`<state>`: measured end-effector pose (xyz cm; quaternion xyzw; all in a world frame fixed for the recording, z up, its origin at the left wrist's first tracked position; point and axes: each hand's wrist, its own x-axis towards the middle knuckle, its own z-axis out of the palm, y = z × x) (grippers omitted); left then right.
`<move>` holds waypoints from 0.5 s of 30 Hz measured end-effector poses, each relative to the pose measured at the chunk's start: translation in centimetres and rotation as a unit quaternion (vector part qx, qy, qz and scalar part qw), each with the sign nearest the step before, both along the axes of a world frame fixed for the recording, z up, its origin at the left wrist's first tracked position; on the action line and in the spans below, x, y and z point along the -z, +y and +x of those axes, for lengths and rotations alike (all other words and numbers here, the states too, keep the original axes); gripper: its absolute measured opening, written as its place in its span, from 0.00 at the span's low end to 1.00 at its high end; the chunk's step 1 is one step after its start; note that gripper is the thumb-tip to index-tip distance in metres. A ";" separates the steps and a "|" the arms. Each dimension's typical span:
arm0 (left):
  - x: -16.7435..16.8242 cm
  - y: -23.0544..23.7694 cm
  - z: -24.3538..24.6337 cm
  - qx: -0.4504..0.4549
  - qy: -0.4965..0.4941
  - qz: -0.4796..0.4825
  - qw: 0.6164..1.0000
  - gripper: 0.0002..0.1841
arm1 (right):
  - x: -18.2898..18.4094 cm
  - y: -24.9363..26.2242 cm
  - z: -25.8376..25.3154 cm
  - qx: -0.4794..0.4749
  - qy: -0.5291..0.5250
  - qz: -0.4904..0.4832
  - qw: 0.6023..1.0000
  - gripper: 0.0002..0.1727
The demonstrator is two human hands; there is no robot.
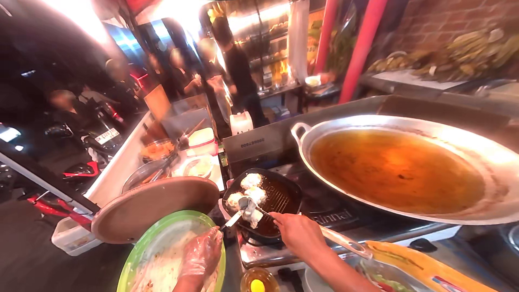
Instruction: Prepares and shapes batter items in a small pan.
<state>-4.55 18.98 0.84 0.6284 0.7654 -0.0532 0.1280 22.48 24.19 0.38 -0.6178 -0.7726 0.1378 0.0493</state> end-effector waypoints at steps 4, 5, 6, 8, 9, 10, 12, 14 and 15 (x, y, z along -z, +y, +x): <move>-0.6 -0.3 0.0 0.009 -0.009 -0.022 1.000 0.27 | 0.7 -0.2 0.1 -0.010 -0.020 0.023 0.999 0.22; -0.7 -0.4 0.1 0.008 -0.010 -0.025 1.000 0.28 | 0.6 -0.3 0.2 -0.016 -0.024 0.016 0.999 0.22; -0.8 -0.5 0.1 0.008 -0.007 -0.026 1.000 0.28 | 0.5 -0.3 0.3 -0.020 -0.027 0.005 0.999 0.22; -1.2 -0.6 0.3 0.005 -0.004 -0.023 1.000 0.28 | 0.3 -0.1 0.4 -0.028 -0.035 -0.011 0.999 0.23; -1.3 -0.6 0.4 0.002 -0.002 -0.019 1.000 0.28 | 0.2 -0.1 0.5 -0.031 -0.036 -0.010 0.999 0.23; -1.5 -0.6 0.5 0.000 -0.001 -0.016 1.000 0.28 | 0.1 0.0 0.5 -0.035 -0.038 -0.010 0.999 0.23; -1.6 -0.4 0.6 -0.003 0.001 -0.018 1.000 0.28 | 0.0 0.1 0.6 -0.040 -0.035 0.007 0.999 0.23; -1.6 -0.2 0.6 0.001 0.007 -0.026 1.000 0.28 | 0.2 0.2 0.7 -0.040 -0.024 0.033 0.998 0.23; -1.7 -0.2 0.6 0.003 0.010 -0.029 1.000 0.28 | 0.5 0.3 0.8 -0.039 -0.017 0.053 0.998 0.23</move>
